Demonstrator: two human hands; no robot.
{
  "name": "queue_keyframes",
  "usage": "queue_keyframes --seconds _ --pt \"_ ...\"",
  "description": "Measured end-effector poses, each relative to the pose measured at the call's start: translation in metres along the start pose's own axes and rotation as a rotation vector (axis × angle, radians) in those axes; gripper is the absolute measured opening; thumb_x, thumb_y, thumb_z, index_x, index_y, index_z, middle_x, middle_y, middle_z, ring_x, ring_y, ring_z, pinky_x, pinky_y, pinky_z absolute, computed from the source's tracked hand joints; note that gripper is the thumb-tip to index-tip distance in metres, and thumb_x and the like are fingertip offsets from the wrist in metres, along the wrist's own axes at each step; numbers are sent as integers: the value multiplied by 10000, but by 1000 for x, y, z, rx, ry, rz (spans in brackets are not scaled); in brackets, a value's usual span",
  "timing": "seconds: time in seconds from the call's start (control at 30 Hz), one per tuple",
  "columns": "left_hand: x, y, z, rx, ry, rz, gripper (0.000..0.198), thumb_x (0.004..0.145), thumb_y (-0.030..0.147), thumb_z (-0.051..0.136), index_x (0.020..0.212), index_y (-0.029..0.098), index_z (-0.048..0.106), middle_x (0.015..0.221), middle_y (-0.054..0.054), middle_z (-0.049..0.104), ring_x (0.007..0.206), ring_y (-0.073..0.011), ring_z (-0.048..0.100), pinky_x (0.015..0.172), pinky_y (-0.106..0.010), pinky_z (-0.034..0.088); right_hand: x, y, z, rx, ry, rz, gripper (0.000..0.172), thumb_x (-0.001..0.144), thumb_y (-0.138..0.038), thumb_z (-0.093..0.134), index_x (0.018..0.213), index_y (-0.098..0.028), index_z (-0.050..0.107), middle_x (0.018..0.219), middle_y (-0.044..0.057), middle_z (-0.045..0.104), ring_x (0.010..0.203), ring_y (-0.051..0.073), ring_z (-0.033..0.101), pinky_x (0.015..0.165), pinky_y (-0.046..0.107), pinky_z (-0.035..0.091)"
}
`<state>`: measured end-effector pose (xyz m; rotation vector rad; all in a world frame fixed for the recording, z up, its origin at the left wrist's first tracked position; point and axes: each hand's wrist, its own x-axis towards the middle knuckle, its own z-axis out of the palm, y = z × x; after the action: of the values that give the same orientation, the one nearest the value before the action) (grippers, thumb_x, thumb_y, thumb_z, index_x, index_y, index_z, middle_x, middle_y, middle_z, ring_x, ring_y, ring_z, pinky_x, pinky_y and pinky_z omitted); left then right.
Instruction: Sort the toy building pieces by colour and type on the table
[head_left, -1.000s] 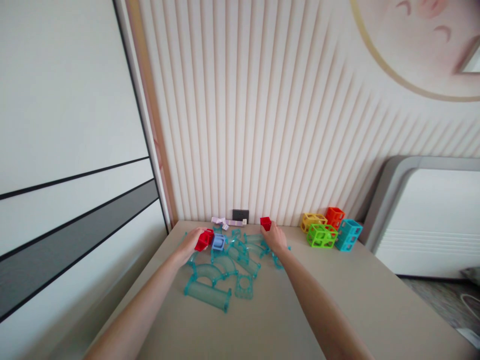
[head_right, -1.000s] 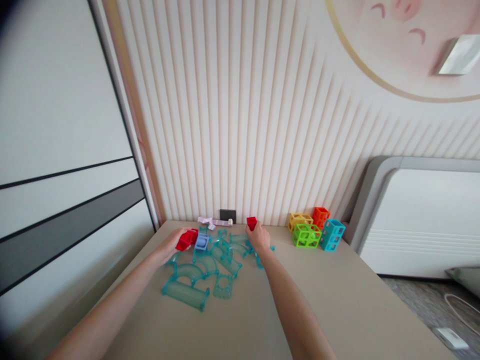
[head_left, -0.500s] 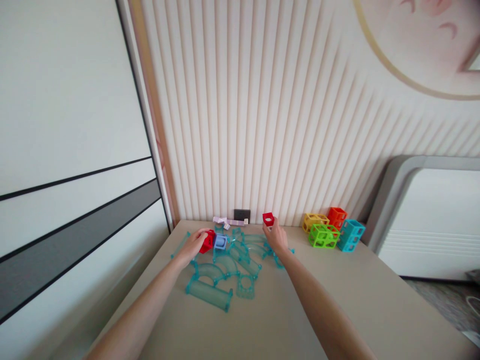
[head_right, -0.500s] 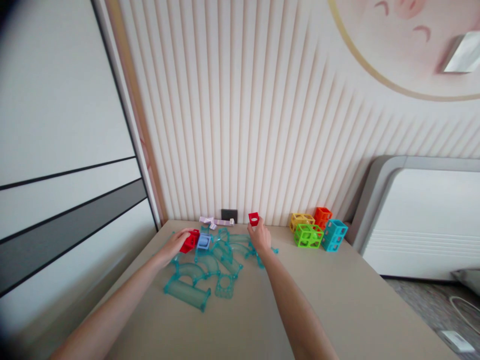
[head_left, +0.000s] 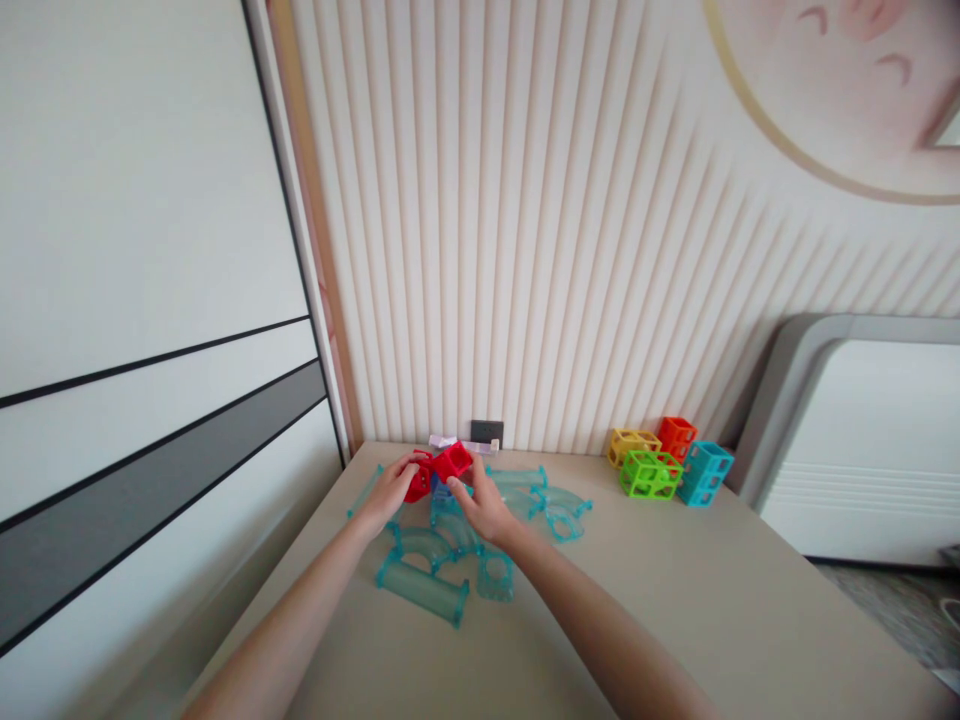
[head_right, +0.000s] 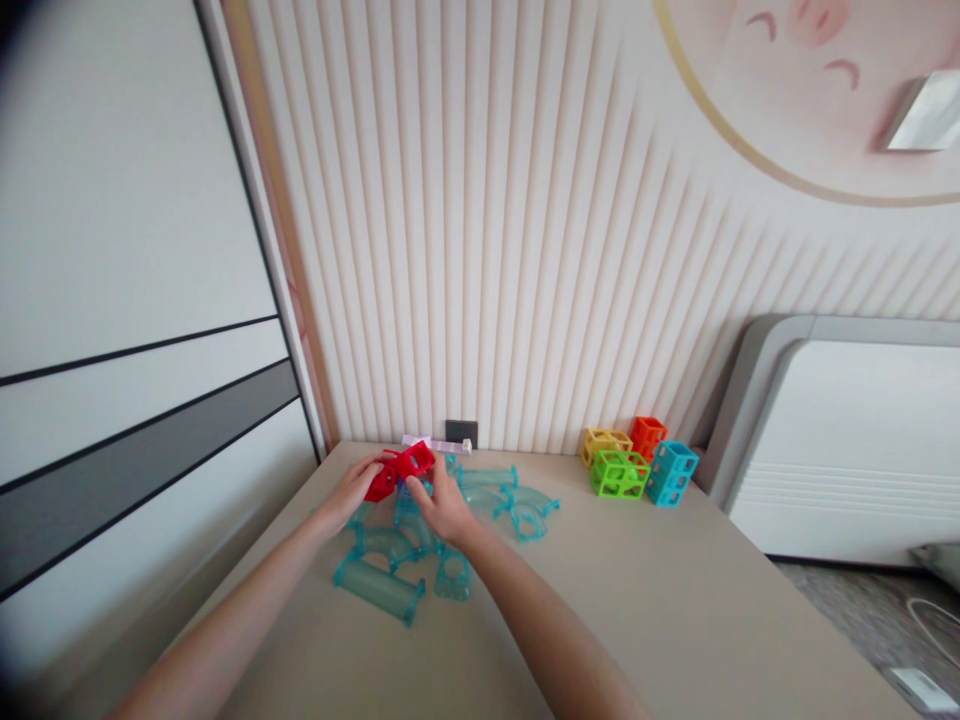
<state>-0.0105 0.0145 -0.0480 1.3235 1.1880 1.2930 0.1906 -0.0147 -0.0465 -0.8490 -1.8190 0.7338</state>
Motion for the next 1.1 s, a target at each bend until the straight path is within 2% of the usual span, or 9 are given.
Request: queue_keyframes --seconds 0.17,0.43,0.67,0.77,0.87,0.97,1.1 --pt "-3 0 1 -42 52 17 343 748 427 612 973 197 735 995 -73 777 960 -283 712 853 -386 542 -2 12 13 0 19 32 421 999 -365 493 1371 -233 348 1273 111 662 1161 216 657 995 407 516" --pt "-3 9 8 -246 169 -8 410 764 469 593 1037 172 670 971 -93 763 844 -248 727 727 -355 564 -12 20 7 -107 17 121 457 998 -403 498 1393 -228 350 1237 117 686 1105 240 691 955 407 537" --pt "-4 17 17 -454 252 67 346 771 438 581 1008 186 603 1015 -70 740 892 -229 727 813 -388 576 -13 18 8 -224 10 166 458 980 -396 533 1374 -217 382 1155 109 720 1074 248 702 919 371 538" --pt "-5 19 21 -515 250 100 327 796 430 573 1023 194 595 1023 -68 744 899 -232 729 855 -416 574 -12 20 9 -154 35 154 473 976 -401 534 1382 -231 361 1197 107 705 1091 245 695 943 392 534" --pt "-8 26 27 -580 228 131 313 824 425 558 1045 208 605 1036 -61 749 945 -239 722 892 -430 561 -10 21 10 2 122 113 430 981 -400 510 1356 -243 372 1257 102 674 1105 220 685 964 393 531" --pt "-15 36 39 -740 195 99 304 838 379 555 1067 195 630 1021 -60 760 901 -221 726 895 -402 557 -7 17 6 69 294 125 386 986 -433 466 1306 -218 442 1208 108 688 1070 214 677 965 388 525" --pt "-32 45 64 -939 114 12 339 851 320 563 1129 148 650 1054 -94 763 909 -221 729 859 -367 573 -12 7 -12 226 518 189 437 936 -531 506 1181 -177 583 1100 110 718 962 237 674 860 379 548"
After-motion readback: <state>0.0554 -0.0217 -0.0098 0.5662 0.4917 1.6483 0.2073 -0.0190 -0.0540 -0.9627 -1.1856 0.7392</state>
